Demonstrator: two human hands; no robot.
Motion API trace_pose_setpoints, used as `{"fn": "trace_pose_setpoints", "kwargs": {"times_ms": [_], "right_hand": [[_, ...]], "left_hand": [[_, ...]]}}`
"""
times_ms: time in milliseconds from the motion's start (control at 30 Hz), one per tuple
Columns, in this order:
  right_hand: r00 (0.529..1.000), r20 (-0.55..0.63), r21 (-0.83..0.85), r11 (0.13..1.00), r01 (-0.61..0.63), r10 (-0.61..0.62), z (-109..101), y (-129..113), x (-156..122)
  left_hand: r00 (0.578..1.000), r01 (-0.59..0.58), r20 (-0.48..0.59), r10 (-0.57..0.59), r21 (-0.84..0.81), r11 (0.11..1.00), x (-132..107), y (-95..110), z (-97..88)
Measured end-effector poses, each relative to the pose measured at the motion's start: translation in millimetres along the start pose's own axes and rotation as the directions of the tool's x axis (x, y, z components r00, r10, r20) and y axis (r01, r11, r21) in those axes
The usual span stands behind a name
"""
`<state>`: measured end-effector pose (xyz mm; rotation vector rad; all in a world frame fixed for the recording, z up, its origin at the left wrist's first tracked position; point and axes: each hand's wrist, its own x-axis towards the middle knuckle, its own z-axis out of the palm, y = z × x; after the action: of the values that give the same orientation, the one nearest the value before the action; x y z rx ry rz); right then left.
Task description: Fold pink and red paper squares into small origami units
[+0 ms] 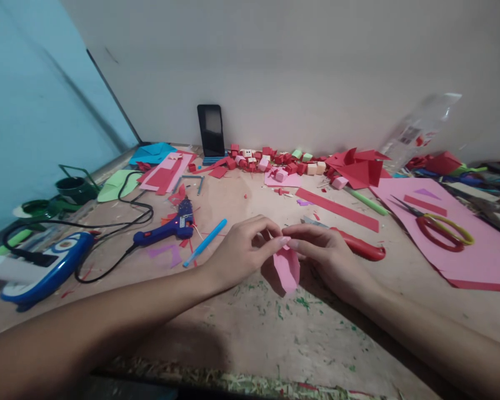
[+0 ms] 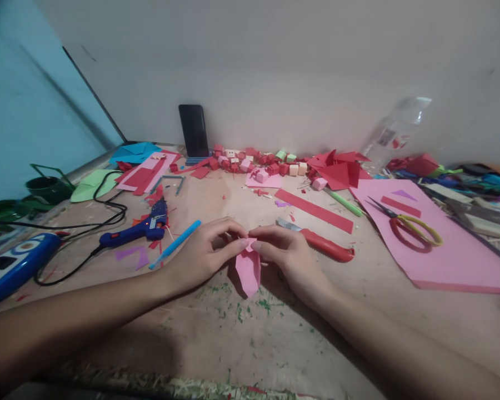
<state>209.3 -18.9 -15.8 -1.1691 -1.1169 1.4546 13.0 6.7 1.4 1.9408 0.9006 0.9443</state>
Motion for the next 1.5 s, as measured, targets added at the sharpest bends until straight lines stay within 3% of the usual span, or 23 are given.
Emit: {"fn": "trace_pose_setpoints", "kwargs": {"times_ms": [367,567,1033,1233,1500], "right_hand": [[0.997,-0.022,0.133,0.989,-0.067,0.071,1.7,-3.2,1.5],[0.994,-0.032,0.224,0.970,-0.096,0.106,4.1,-7.9,3.2],[0.998,0.055,0.187,0.981,-0.052,0.042,0.0,-1.7,2.9],[0.999,0.015,0.017,0.999,-0.033,0.033,-1.4,-1.7,2.3],[0.989,-0.071,-0.313,0.944,0.102,-0.131,5.6,-6.8,0.3]], "left_hand": [[0.993,0.121,0.023,-0.119,-0.263,0.957,6.6,-16.7,-2.5],[0.991,0.136,0.034,-0.132,-0.278,0.951,8.4,-20.9,-0.2],[0.986,0.168,0.031,-0.167,-0.292,0.942,9.5,-22.6,-0.2],[0.983,0.183,0.043,-0.178,-0.266,0.946,8.4,-18.9,1.0],[0.982,0.184,0.087,-0.170,-0.196,0.963,5.8,-14.1,1.9]]}}
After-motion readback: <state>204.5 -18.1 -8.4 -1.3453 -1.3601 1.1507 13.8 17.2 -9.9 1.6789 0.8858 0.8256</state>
